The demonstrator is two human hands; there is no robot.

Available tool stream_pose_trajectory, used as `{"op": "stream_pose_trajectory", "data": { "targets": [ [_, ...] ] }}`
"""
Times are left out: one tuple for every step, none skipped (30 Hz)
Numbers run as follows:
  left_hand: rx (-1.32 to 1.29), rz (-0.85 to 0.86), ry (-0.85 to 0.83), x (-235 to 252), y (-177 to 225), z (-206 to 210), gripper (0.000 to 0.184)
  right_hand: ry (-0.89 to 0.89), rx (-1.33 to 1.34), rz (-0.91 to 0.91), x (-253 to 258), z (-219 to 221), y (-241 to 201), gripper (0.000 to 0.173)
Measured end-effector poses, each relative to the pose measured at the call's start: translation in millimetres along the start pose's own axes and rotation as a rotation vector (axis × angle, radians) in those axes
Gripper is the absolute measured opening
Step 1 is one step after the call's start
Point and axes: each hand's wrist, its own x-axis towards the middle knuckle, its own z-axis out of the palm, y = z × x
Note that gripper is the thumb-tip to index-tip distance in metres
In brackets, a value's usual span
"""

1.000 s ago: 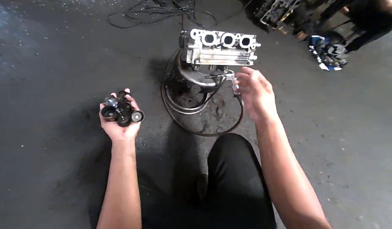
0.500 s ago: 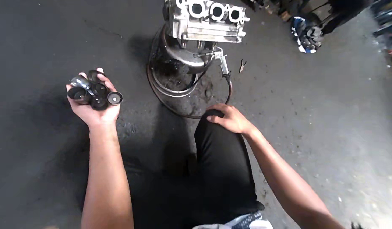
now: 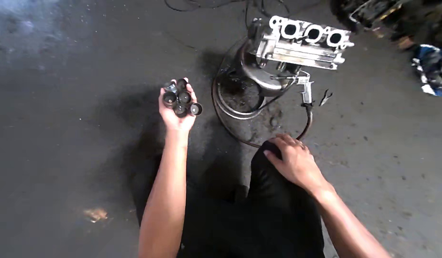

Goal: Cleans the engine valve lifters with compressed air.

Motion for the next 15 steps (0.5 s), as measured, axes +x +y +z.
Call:
{"op": "stream_pose_trajectory", "data": {
  "targets": [
    [0.002,-0.012,0.011,-1.0,-3.3,1.6,0.058,0.031,0.136,-0.093,-2.8,-0.8,-12.4,0.036],
    [0.001,-0.03,0.009,-2.4,-6.7,2.7,0.059,0.013,0.347,-0.165,-1.9,-2.6,-27.6,0.04],
    [0.007,-0.051,0.007,-5.9,-11.3,3.7,0.059,-0.02,0.6,-0.196,2.8,-4.1,-45.3,0.051],
    [0.025,-0.071,0.002,-10.4,-16.9,5.7,0.06,0.0,0.827,-0.192,12.9,-1.5,-63.4,0.064],
    [0.064,-0.093,-0.003,-15.6,-22.9,9.4,0.06,0.055,0.994,-0.178,28.5,4.1,-81.3,0.074],
    [0.119,-0.117,-0.01,-21.4,-29.0,13.3,0.061,0.098,1.147,-0.151,47.6,11.4,-98.6,0.077],
    [0.176,-0.114,0.003,-26.2,-36.0,18.4,0.06,0.102,1.298,-0.115,66.9,19.3,-114.3,0.076],
    [0.244,-0.089,0.033,-30.5,-43.7,25.3,0.056,0.089,1.416,-0.076,83.3,25.1,-128.2,0.075],
    [0.347,-0.042,0.079,-33.8,-52.0,33.8,0.051,0.071,1.503,-0.061,94.5,27.3,-138.6,0.076],
    [0.468,0.02,0.099,-35.4,-58.6,40.4,0.045,0.068,1.572,-0.06,99.5,25.2,-145.4,0.076],
    [0.592,0.093,0.061,-36.2,-61.4,43.8,0.04,0.088,1.615,-0.058,100.7,21.0,-149.5,0.076],
    [0.714,0.181,0.018,-36.7,-63.5,46.2,0.039,0.097,1.638,-0.068,99.7,17.7,-151.2,0.077],
    [0.833,0.262,-0.04,-37.6,-65.6,47.4,0.038,0.116,1.664,-0.084,98.3,19.0,-152.4,0.075],
    [0.944,0.339,-0.088,-38.6,-69.3,50.1,0.036,0.153,1.711,-0.096,97.2,24.9,-154.3,0.069],
    [1.052,0.404,-0.129,-38.8,-73.5,53.4,0.034,0.171,1.772,-0.114,97.7,30.3,-154.0,0.061]
  ]
}}
